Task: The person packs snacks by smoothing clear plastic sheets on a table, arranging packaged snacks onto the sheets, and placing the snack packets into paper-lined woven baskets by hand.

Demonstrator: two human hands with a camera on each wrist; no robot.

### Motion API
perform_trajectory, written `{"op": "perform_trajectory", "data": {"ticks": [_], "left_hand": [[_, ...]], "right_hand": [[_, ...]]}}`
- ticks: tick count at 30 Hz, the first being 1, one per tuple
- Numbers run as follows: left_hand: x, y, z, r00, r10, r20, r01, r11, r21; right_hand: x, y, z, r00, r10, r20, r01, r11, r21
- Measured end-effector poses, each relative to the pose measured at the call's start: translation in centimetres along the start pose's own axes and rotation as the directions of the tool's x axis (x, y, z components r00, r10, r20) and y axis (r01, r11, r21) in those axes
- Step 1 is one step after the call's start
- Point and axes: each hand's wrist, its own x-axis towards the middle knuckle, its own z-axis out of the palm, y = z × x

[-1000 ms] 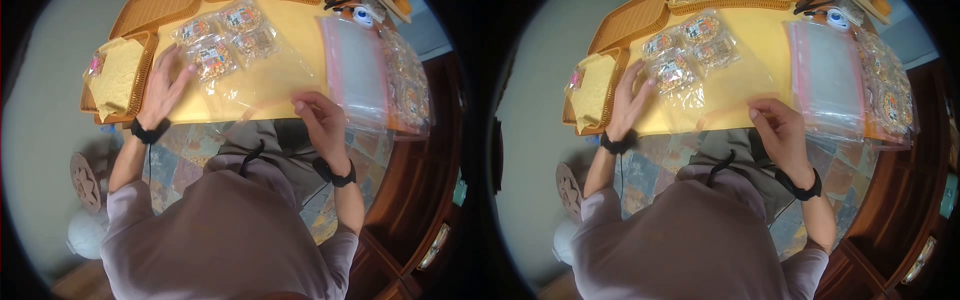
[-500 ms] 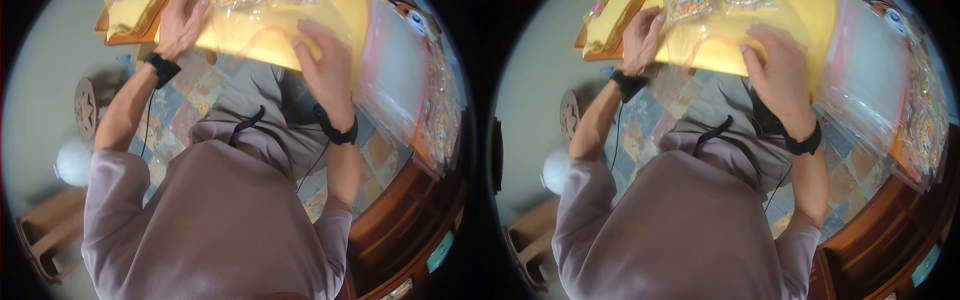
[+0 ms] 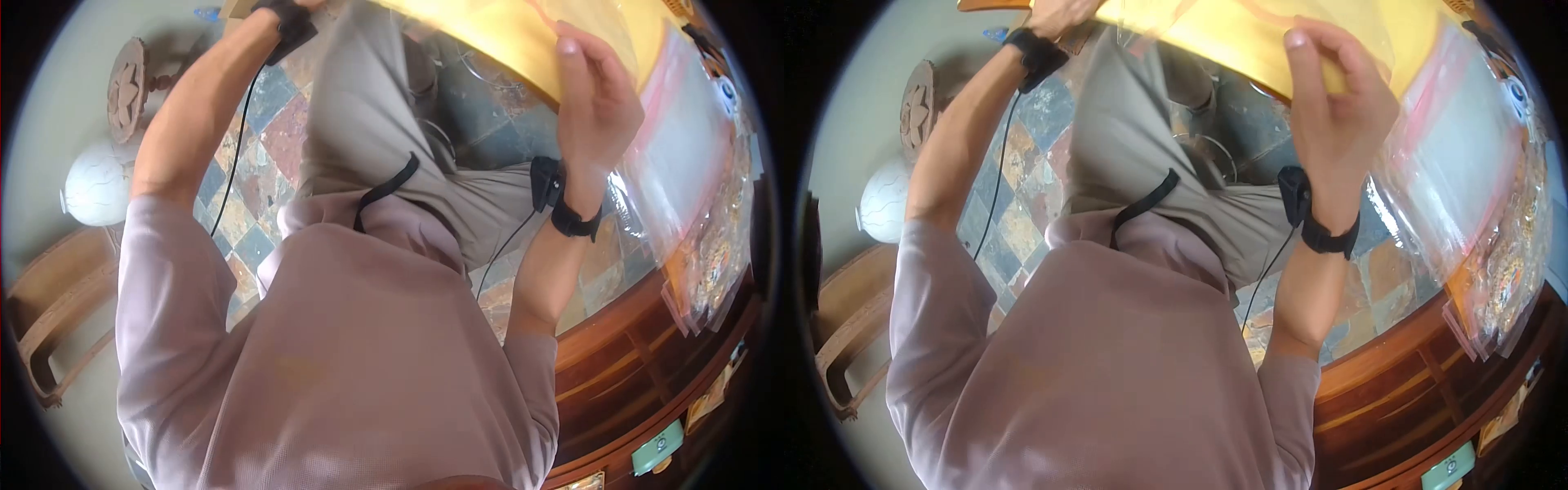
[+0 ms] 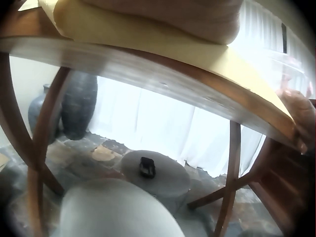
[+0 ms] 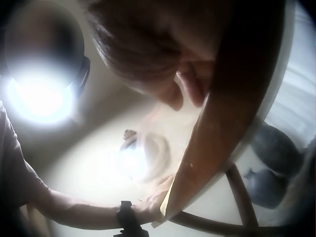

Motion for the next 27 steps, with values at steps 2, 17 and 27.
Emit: {"op": "perform_trajectory", "data": {"ticks": [2,17,27], "left_hand": [[0.1,-0.5,-0.3,0.998,0.009,0.061,-0.008,1.0,-0.011],[-1.6,0.4,-1.1,0.861,0.448,-0.243,-0.509,0.734,-0.449],[-3.3,3.9,0.5,0.924,0.324,-0.202,-0.379,0.717,-0.584]], "right_hand": [[-0.3,-0.9,0.2,0.999,-0.018,0.029,0.02,0.998,-0.068],[-1.7,-6.9,4.9,0.815,-0.466,0.344,0.577,0.711,-0.403],[-1.2,-8.2,5.4,0.938,-0.175,0.299,0.334,0.691,-0.641]]}}
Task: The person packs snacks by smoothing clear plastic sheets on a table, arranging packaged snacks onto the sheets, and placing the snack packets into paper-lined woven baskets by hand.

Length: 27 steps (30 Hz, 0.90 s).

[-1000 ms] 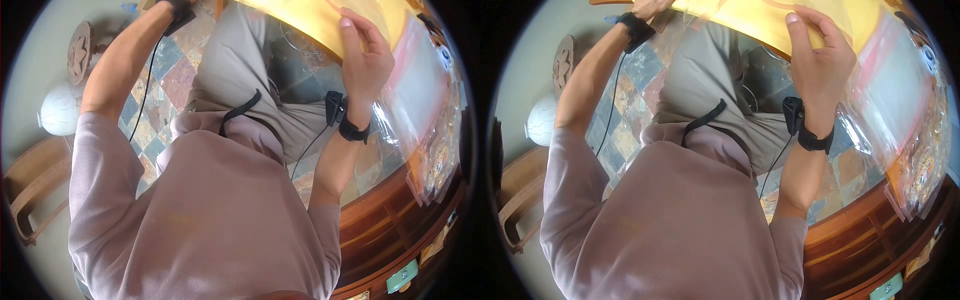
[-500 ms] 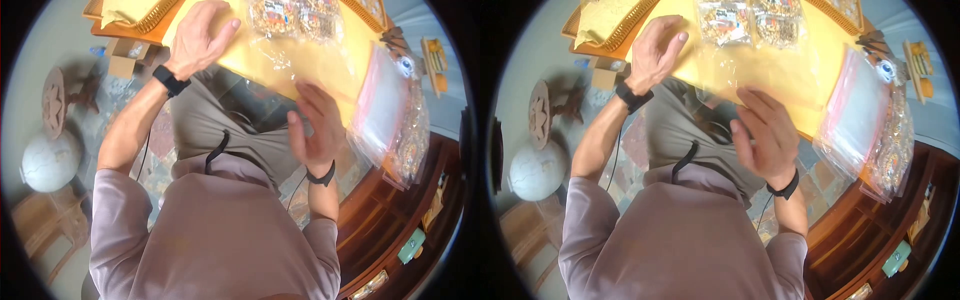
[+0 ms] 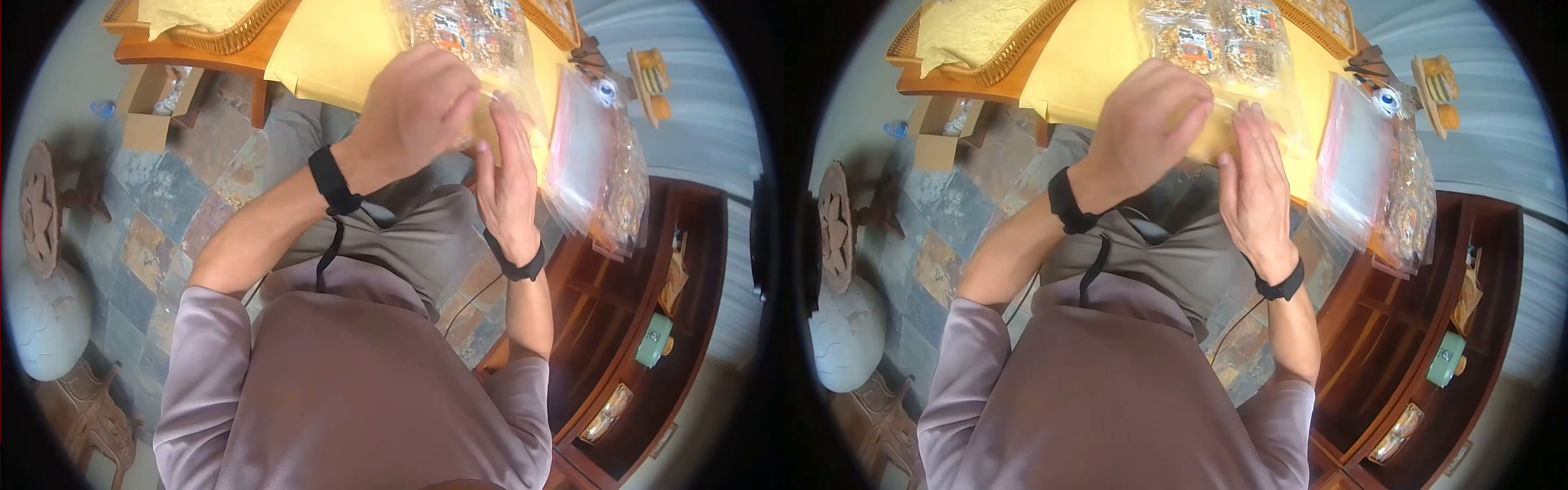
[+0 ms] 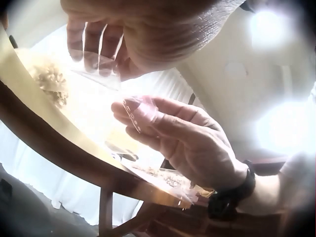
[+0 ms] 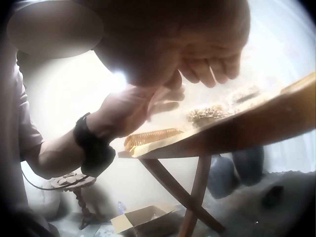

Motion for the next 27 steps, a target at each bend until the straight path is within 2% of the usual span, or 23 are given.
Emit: {"op": "perform_trajectory", "data": {"ticks": [1,3,4,5,6,9,10,11,12,13,14,18,20,21,23,24,26,27], "left_hand": [[0.1,0.0,-0.2,1.0,0.011,0.003,-0.011,1.0,-0.004],[0.7,-0.1,-0.8,0.991,-0.088,-0.096,0.078,0.992,-0.103],[0.9,0.0,-1.1,0.992,-0.075,-0.098,0.065,0.992,-0.104],[1.0,0.2,-1.3,0.986,-0.128,-0.103,0.111,0.982,-0.156],[0.9,0.3,-1.5,0.977,-0.184,-0.105,0.16,0.965,-0.207],[0.5,0.5,-1.6,0.988,-0.132,-0.082,0.113,0.972,-0.206],[0.4,0.7,-1.6,0.99,-0.118,-0.074,0.101,0.973,-0.208],[0.4,0.8,-1.6,0.99,-0.121,-0.073,0.105,0.975,-0.198],[0.7,0.8,-1.7,0.989,-0.123,-0.079,0.106,0.977,-0.184],[1.0,0.8,-1.9,0.99,-0.113,-0.082,0.096,0.978,-0.183],[1.0,0.9,-2.0,0.988,-0.128,-0.091,0.109,0.976,-0.19],[0.7,0.7,-1.8,0.982,-0.136,-0.129,0.109,0.974,-0.201],[0.7,0.7,-1.7,0.985,-0.102,-0.139,0.074,0.978,-0.194],[0.6,0.8,-1.6,0.986,-0.07,-0.15,0.04,0.98,-0.194],[0.6,0.7,-1.7,0.988,-0.054,-0.144,0.027,0.984,-0.178],[0.4,0.8,-1.8,0.989,-0.045,-0.137,0.022,0.985,-0.168],[0.1,0.9,-2.0,0.994,-0.029,-0.103,0.014,0.989,-0.145],[0.0,0.9,-2.1,0.998,-0.011,-0.066,0.003,0.992,-0.129]], "right_hand": [[0.2,-0.4,0.0,0.998,0.057,0.019,-0.058,0.997,0.048],[-0.5,-1.0,0.0,0.997,0.074,0.005,-0.074,0.993,0.088],[-0.6,-1.6,-0.4,0.999,-0.028,-0.047,0.033,0.992,0.125],[-0.6,-2.1,-0.7,0.987,-0.125,-0.096,0.139,0.978,0.156],[-0.3,-2.7,-1.1,0.947,-0.249,-0.202,0.261,0.965,0.031],[0.8,-3.0,-1.1,0.941,-0.253,-0.224,0.268,0.963,0.039],[1.2,-2.9,-0.6,0.958,-0.224,-0.177,0.232,0.973,0.023],[1.4,-3.5,-0.7,0.955,-0.225,-0.192,0.232,0.973,0.015],[1.9,-4.2,-0.8,0.999,-0.036,-0.023,0.037,0.997,0.065],[2.2,-4.7,-1.1,0.975,0.153,0.161,-0.168,0.982,0.083],[2.4,-4.8,-1.6,0.939,0.192,0.285,-0.244,0.957,0.159],[2.1,-4.0,-0.7,0.968,0.182,0.175,-0.211,0.963,0.169],[2.8,-3.9,-0.7,0.958,0.277,0.071,-0.285,0.948,0.14],[3.1,-3.5,-0.5,0.958,0.279,0.071,-0.286,0.947,0.145],[4.1,-2.1,0.3,0.998,-0.024,0.054,0.031,0.989,-0.144],[4.6,-1.5,1.1,0.998,-0.025,0.053,0.032,0.99,-0.137],[5.9,-0.4,3.0,0.989,-0.125,-0.081,0.122,0.992,-0.03],[6.5,0.2,3.9,0.988,-0.131,-0.085,0.13,0.991,-0.021]]}}
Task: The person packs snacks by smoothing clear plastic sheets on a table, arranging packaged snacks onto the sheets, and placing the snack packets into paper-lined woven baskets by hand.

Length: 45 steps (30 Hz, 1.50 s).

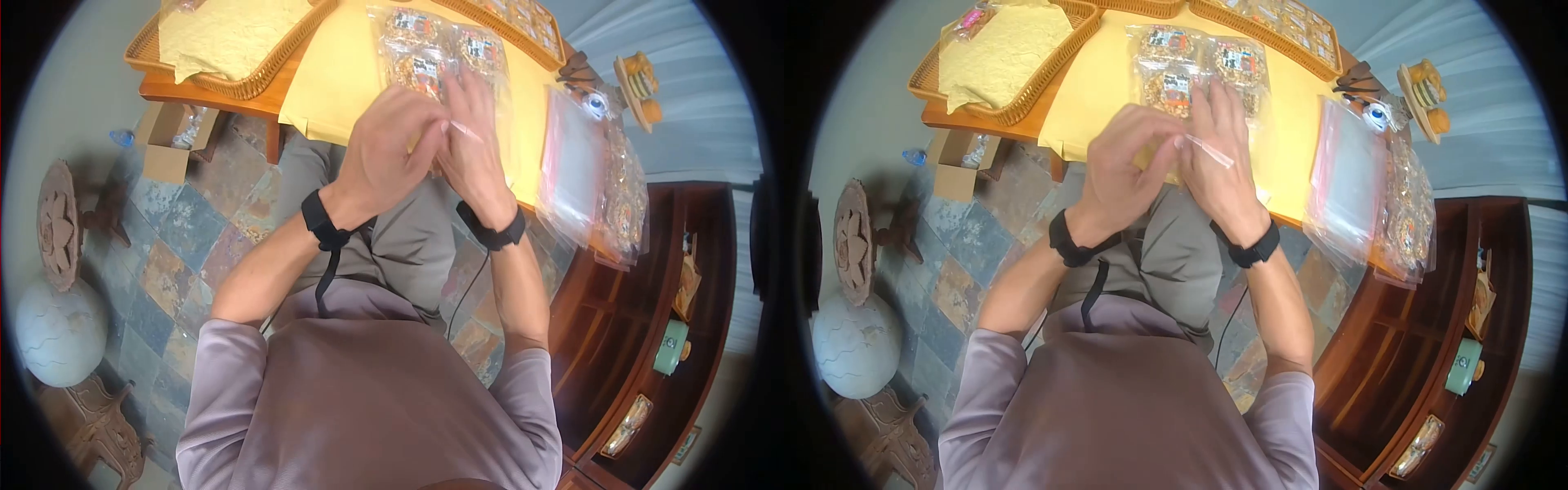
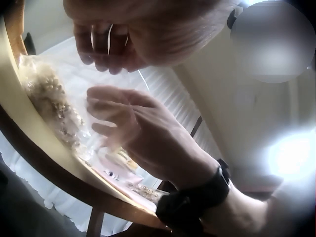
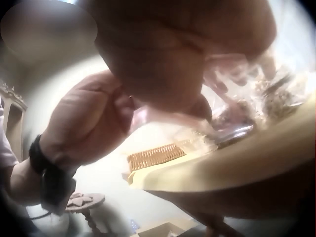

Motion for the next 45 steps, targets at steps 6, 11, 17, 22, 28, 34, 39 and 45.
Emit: {"op": "perform_trajectory", "data": {"ticks": [6,11,17,22,28,34,39,45], "left_hand": [[-0.4,0.0,-0.1,0.998,-0.064,0.027,0.064,0.998,0.002],[0.3,-0.7,-0.4,0.988,-0.15,0.03,0.149,0.988,0.04],[0.5,0.0,-0.7,0.966,-0.254,0.053,0.25,0.965,0.076],[-0.3,2.0,-1.7,0.944,-0.328,0.045,0.322,0.941,0.099],[-1.4,3.7,-3.1,0.93,-0.36,-0.079,0.368,0.903,0.222],[-1.7,5.8,-3.5,0.756,-0.648,-0.09,0.653,0.756,0.042],[2.1,8.5,-3.2,0.454,-0.776,0.437,0.878,0.307,-0.367],[8.3,8.2,-1.9,0.514,-0.758,0.4,0.858,0.455,-0.24]], "right_hand": [[1.8,0.0,-0.1,0.982,0.016,0.188,0.003,0.995,-0.1],[-1.3,0.0,-0.1,0.983,-0.012,0.186,0.014,1.0,-0.007],[-5.2,1.2,-1.0,0.959,-0.05,0.28,0.02,0.994,0.11],[-5.0,0.2,-2.4,0.961,0.012,0.278,-0.082,0.967,0.241],[-6.2,1.5,-3.7,0.969,-0.126,0.211,0.056,0.95,0.309],[-7.6,2.4,-7.1,0.995,-0.012,0.097,-0.039,0.863,0.503],[-6.2,1.8,-9.7,0.991,0.019,-0.135,0.063,0.818,0.572],[-3.7,2.4,-8.3,0.891,-0.225,-0.394,0.359,0.881,0.308]]}}
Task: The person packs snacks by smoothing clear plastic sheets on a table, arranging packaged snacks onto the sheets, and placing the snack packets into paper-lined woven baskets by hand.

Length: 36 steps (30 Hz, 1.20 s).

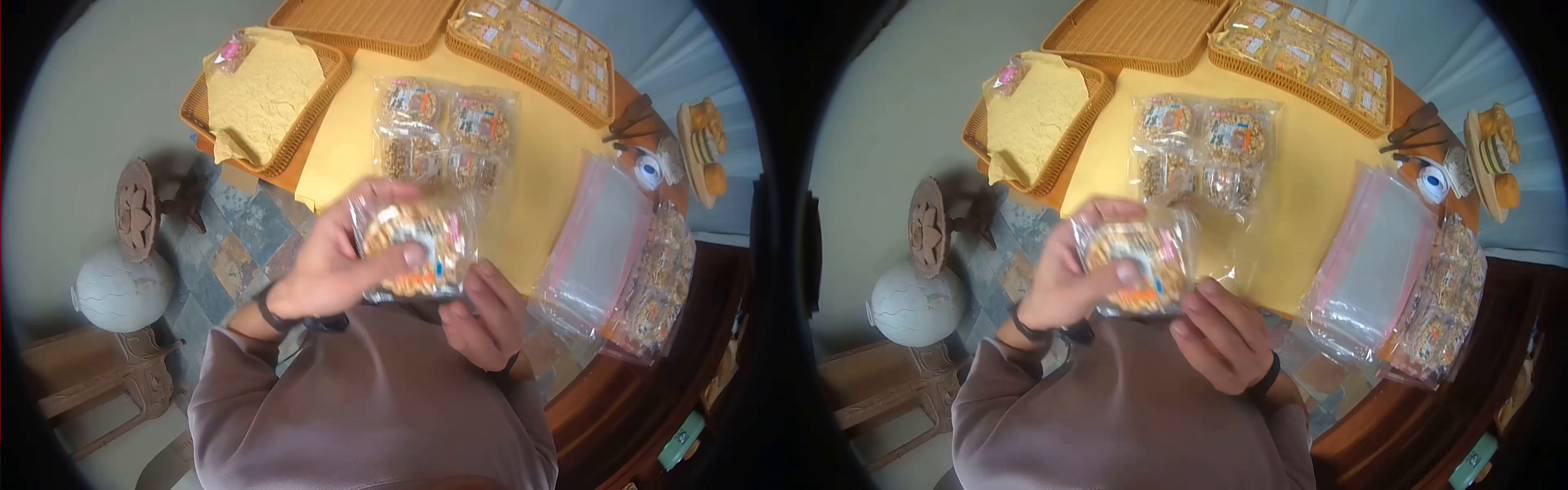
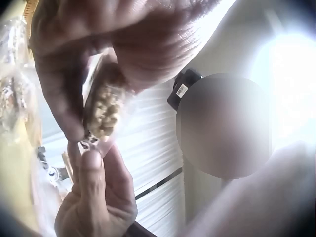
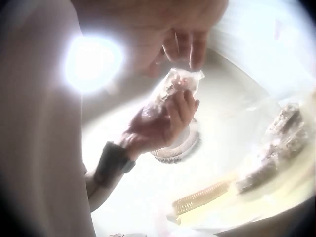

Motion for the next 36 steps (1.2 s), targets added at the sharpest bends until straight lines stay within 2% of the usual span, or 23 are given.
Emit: {"op": "perform_trajectory", "data": {"ticks": [1,2,3,4,5,6,7,8,9,11,13,16,17,19,20,22,24,26,28,31,33,35,36], "left_hand": [[1.4,1.2,-0.5,0.996,0.06,-0.064,-0.061,0.998,-0.001],[3.3,2.1,-1.8,0.988,0.106,-0.115,-0.106,0.994,0.001],[5.8,2.5,-3.1,0.956,0.2,-0.212,-0.189,0.979,0.074],[9.1,3.1,-4.6,0.92,0.298,-0.255,-0.268,0.952,0.146],[12.5,3.7,-6.5,0.9,0.353,-0.256,-0.278,0.917,0.286],[15.8,4.3,-9.0,0.925,0.327,-0.193,-0.238,0.895,0.376],[19.4,4.9,-11.2,0.938,0.266,-0.221,-0.095,0.812,0.576],[22.3,5.8,-12.0,0.97,0.209,-0.126,-0.099,0.809,0.579],[25.2,5.7,-12.7,0.966,0.211,-0.15,-0.097,0.832,0.546],[30.7,4.6,-13.9,0.962,0.214,-0.168,-0.1,0.853,0.512],[35.6,3.6,-15.0,0.965,0.125,-0.229,0.012,0.855,0.518],[41.3,1.5,-16.2,0.961,0.059,-0.271,0.081,0.876,0.476],[42.3,1.1,-16.4,0.961,0.055,-0.27,0.084,0.876,0.476],[43.6,1.1,-16.1,0.981,-0.035,-0.189,0.156,0.722,0.675],[43.9,0.8,-16.0,0.981,-0.041,-0.191,0.161,0.723,0.672],[43.0,0.5,-15.6,0.951,0.232,-0.203,0.078,0.456,0.887],[43.0,0.2,-15.6,0.966,0.2,-0.162,0.049,0.473,0.88],[43.0,0.1,-15.8,0.976,0.182,-0.116,0.012,0.489,0.872],[43.0,-0.1,-15.6,0.982,0.126,-0.138,0.035,0.6,0.799],[42.4,-0.3,-14.9,0.963,0.155,-0.221,0.082,0.613,0.786],[42.6,-0.6,-15.1,0.965,0.182,-0.191,0.04,0.613,0.789],[42.7,-0.3,-15.4,0.964,0.209,-0.162,0.0,0.613,0.79],[41.7,0.9,-14.7,0.964,0.221,-0.147,0.019,0.493,0.87]], "right_hand": [[-0.5,0.4,0.4,0.991,-0.008,-0.132,0.004,1.0,-0.031],[-1.8,0.5,0.2,0.987,0.088,-0.137,-0.091,0.996,-0.017],[-2.7,0.6,-0.4,0.987,0.08,-0.142,-0.083,0.996,-0.014],[-3.5,0.7,-1.1,0.977,0.208,-0.048,-0.212,0.971,-0.109],[-4.4,0.7,-1.6,0.939,0.341,0.033,-0.327,0.92,-0.215],[-5.3,0.9,-1.6,0.912,0.405,0.066,-0.377,0.889,-0.259],[-6.2,1.0,-1.6,0.915,0.399,0.061,-0.372,0.893,-0.255],[-7.1,1.1,-1.4,0.895,0.44,0.072,-0.401,0.865,-0.301],[-7.9,1.2,-1.2,0.873,0.482,0.08,-0.428,0.833,-0.349],[-9.4,1.4,-0.7,0.878,0.475,0.054,-0.434,0.84,-0.325],[-10.3,1.3,-0.5,0.839,0.536,0.095,-0.483,0.814,-0.323],[-11.1,1.5,0.0,0.806,0.582,0.104,-0.516,0.778,-0.357],[-11.3,1.5,0.0,0.788,0.602,0.13,-0.519,0.762,-0.387],[-11.8,1.3,0.1,0.794,0.595,0.123,-0.517,0.769,-0.377],[-12.0,1.5,0.1,0.803,0.584,0.12,-0.512,0.778,-0.364],[-11.7,1.6,-0.3,0.788,0.597,0.152,-0.523,0.779,-0.347],[-11.4,1.4,-0.7,0.774,0.608,0.177,-0.536,0.778,-0.328],[-11.3,1.6,-0.8,0.798,0.563,0.214,-0.503,0.818,-0.279],[-11.4,1.8,-1.0,0.814,0.536,0.224,-0.482,0.838,-0.256],[-11.5,2.2,-0.6,0.85,0.489,0.194,-0.45,0.867,-0.214],[-11.8,2.3,-0.4,0.874,0.463,0.151,-0.432,0.88,-0.195],[-12.1,2.1,-0.5,0.828,0.523,0.2,-0.481,0.847,-0.224],[-11.7,2.1,-0.6,0.827,0.525,0.201,-0.482,0.847,-0.225]]}}
